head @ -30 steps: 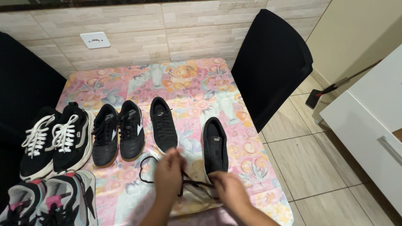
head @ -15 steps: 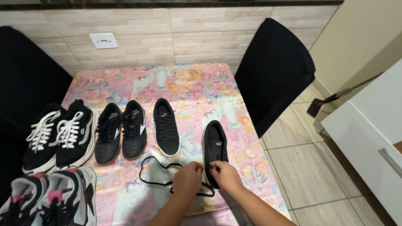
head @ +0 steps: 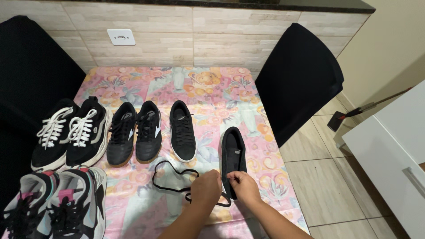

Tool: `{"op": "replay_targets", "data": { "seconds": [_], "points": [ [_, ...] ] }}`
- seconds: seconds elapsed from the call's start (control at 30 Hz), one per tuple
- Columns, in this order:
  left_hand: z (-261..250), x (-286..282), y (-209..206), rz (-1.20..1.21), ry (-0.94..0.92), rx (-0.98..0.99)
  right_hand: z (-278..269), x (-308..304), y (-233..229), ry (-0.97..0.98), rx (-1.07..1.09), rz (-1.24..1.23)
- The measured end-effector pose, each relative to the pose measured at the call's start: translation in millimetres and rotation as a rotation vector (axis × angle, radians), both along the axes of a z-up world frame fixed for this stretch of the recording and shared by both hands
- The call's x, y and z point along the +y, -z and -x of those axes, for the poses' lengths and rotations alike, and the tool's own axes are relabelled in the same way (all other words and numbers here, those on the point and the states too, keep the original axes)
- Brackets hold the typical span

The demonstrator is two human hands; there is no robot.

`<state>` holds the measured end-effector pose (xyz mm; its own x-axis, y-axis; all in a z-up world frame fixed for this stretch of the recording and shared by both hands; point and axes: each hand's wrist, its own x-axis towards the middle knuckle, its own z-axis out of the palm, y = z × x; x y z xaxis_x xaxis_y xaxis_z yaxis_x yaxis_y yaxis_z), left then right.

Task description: The person removes a black shoelace from a black sneaker on a table, then threads the lace through the eyelets and ties it. Other shoes remain on the table while the person works on one shoe at a time.

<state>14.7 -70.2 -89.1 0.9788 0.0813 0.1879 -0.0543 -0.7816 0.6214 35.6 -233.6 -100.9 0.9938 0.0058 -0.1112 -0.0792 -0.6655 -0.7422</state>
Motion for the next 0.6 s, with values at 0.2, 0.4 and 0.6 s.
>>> {"op": "replay_targets", "data": {
  "seconds": [0.2, 0.4, 0.6],
  "points": [
    [1.6, -1.8, 7.6, -0.036, 0.026, -0.012, -5.3, -2.6, 12.5, 0.028, 0.051, -0.133],
    [2.6, -3.9, 10.7, -0.172, 0.091, -0.038, -5.1, -1.9, 25.2, 0.027, 0.056, -0.236],
    [-0.6, -11.0, 4.4, 0.186, -0.1, 0.14, 0.4, 2.6, 5.2, 0.016, 0.008, -0.167]
  ]
}}
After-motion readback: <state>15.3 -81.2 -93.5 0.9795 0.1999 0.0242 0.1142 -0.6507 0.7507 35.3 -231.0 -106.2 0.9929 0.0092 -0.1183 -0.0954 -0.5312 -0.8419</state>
